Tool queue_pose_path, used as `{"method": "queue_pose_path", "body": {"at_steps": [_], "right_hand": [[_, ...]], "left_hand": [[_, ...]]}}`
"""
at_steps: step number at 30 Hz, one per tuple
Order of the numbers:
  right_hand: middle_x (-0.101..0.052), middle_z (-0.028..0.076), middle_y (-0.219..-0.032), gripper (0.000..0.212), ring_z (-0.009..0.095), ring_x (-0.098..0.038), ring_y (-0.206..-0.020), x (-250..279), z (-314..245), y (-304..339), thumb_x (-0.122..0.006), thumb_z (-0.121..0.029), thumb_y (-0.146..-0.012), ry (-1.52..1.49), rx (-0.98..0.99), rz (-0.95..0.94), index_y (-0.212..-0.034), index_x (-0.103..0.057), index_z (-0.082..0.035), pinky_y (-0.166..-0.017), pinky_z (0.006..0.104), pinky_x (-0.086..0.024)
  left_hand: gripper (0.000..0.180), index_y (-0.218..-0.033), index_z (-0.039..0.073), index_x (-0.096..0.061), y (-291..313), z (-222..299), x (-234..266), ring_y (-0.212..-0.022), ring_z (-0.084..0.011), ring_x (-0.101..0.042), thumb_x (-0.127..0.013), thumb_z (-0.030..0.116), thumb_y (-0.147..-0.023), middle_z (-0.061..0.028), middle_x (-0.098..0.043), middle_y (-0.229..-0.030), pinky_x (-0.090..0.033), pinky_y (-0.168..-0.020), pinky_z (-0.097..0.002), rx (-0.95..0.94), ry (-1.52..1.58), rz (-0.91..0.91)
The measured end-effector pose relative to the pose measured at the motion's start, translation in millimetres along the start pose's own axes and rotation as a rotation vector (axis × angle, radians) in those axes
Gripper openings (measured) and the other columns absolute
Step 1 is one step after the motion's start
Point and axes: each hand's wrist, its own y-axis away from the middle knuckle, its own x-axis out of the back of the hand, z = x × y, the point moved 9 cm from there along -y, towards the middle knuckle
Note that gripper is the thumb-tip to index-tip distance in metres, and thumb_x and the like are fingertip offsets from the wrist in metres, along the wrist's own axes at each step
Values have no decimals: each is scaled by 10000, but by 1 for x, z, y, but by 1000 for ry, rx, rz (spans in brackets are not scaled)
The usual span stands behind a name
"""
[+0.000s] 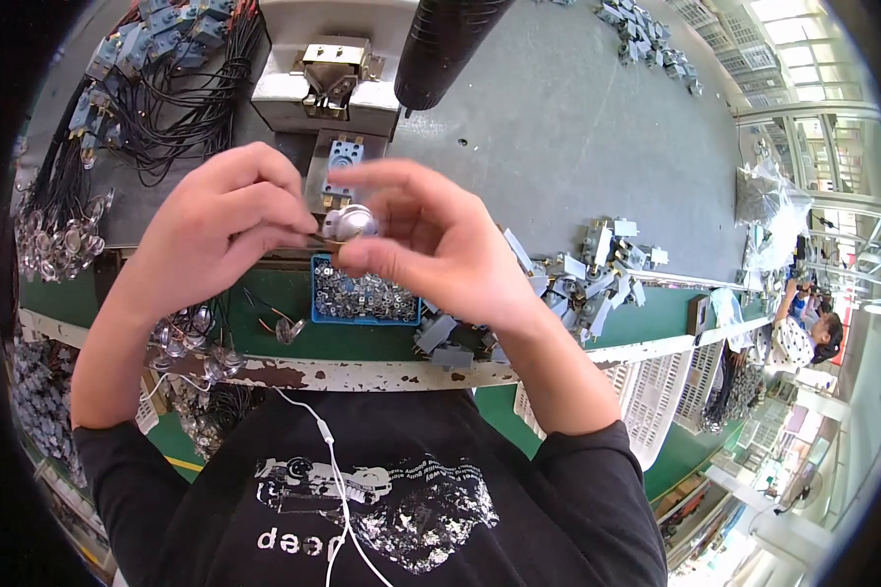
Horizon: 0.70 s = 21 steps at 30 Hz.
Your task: Assembling small mechanical components using an electric screwdriver at a factory workstation.
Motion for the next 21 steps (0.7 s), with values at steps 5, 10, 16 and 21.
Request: {"method": "queue_pose_path", "body": {"at_steps": [5,10,16,21], "right_hand": [[-739,124,-1043,350,185,-737,-940,4,10,4,-690,13,-974,119,-145,-25,-1316,-632,60,-846,304,-618],[-748,127,-1028,341,174,-736,-893,7,13,1,-694,-48,-991,-7,-160,-28,-1307,-639,67,-835,313,-616],[-752,119,-1016,314,145,-717,-878,-16,43,-39,-676,-46,-994,89,-338,-468,-1286,-607,50,-787,285,-594],[-759,94,-1023,424,164,-735,-917,-15,22,-28,-727,-79,-957,736,-254,-345,-1345,-563,-33,-836,312,-583]], "left_hand": [[192,-925,105,-729,-1,4,-1,-804,-250,-650,-793,22,-764,-37,-636,-862,-508,-684,-374,-56,-51,24],[234,-951,148,-759,3,0,1,-803,-228,-646,-786,26,-754,3,-635,-870,-494,-681,-362,-87,42,102],[181,-894,185,-761,15,5,-18,-824,-175,-625,-791,93,-741,61,-651,-891,-450,-702,-356,-328,-39,-164],[224,-986,136,-734,29,-10,-36,-857,-214,-627,-812,169,-779,22,-657,-916,-461,-748,-369,-117,35,-257]]}}
